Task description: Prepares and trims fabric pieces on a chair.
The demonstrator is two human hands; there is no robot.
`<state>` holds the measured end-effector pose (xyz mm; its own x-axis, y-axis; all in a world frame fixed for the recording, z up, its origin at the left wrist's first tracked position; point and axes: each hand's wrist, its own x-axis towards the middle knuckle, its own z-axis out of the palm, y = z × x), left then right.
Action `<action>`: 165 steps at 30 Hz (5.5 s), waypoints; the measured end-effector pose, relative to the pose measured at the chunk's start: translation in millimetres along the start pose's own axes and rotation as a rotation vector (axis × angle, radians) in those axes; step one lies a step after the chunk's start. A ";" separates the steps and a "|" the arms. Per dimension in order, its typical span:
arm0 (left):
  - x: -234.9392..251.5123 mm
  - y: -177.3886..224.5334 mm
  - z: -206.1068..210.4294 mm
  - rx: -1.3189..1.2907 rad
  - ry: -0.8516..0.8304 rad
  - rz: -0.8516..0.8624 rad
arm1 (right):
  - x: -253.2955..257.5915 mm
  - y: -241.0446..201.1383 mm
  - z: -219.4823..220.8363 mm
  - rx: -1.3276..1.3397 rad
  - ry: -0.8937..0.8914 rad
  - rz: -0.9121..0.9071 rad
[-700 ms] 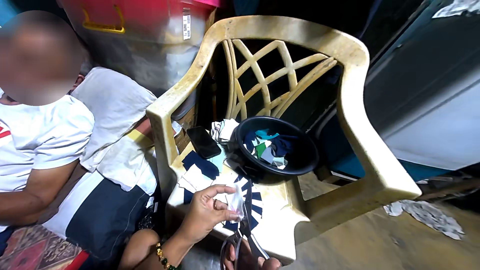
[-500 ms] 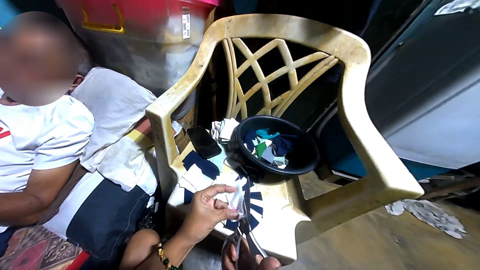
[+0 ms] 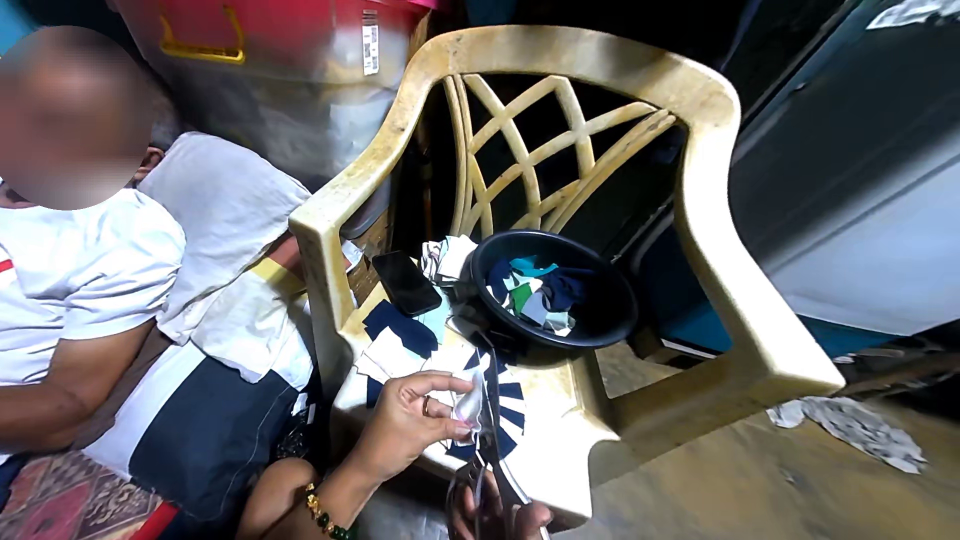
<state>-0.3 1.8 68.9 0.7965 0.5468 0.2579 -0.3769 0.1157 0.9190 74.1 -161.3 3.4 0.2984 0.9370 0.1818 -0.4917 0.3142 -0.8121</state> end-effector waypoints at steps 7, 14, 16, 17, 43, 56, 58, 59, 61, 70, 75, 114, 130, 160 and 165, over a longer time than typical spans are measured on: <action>-0.7 -1.2 1.8 0.001 0.009 -0.012 | 2.3 -2.5 0.7 -0.024 0.114 -0.019; 3.4 -5.8 -4.4 0.102 0.080 0.079 | 23.9 -74.3 -16.6 -1.428 0.562 0.005; 5.2 -4.9 -4.2 0.117 0.119 0.074 | 37.5 -95.2 -27.8 -1.571 0.590 0.176; 5.4 -4.0 -3.1 0.115 0.142 0.054 | 45.5 -101.6 -33.2 -1.610 0.605 0.284; -1.4 -12.5 11.2 0.191 0.135 0.055 | 64.2 -38.0 -24.1 -0.872 0.359 -0.635; -4.4 -14.5 10.2 0.073 0.038 -0.064 | 63.1 -31.2 -27.5 -1.120 0.317 -0.849; -4.4 -14.7 9.9 0.088 0.034 -0.063 | 62.6 -30.5 -28.5 -1.128 0.312 -0.844; -4.4 -14.7 9.7 0.090 0.030 -0.063 | 62.4 -30.4 -29.3 -1.136 0.311 -0.848; -4.5 -14.7 9.3 0.087 0.025 -0.067 | 62.6 -30.0 -30.1 -1.150 0.318 -0.870; -0.6 -10.9 12.1 0.034 0.053 -0.249 | 62.4 -25.3 -32.6 -1.296 0.312 -1.018; 1.7 -5.9 12.0 -0.004 0.021 -0.362 | 61.9 -22.7 -33.9 -1.269 0.267 -1.027; 90.9 6.2 -12.3 1.053 0.156 -0.282 | 59.1 -51.1 -31.9 -0.597 0.268 -0.260; 23.8 12.0 7.5 0.494 0.238 -0.303 | 85.2 -79.9 -39.8 -0.815 0.132 0.053; -22.3 -39.1 8.1 0.920 0.123 -0.206 | 88.5 -34.1 -63.9 -1.365 0.141 -0.233; -22.0 -42.2 7.6 0.974 0.112 -0.185 | 89.7 -32.7 -64.5 -1.391 0.134 -0.233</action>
<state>1.7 -21.5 26.7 0.7355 0.6696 0.1028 0.3405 -0.4965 0.7985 169.7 -97.3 10.5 0.3727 0.8393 0.3958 0.7501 -0.0215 -0.6610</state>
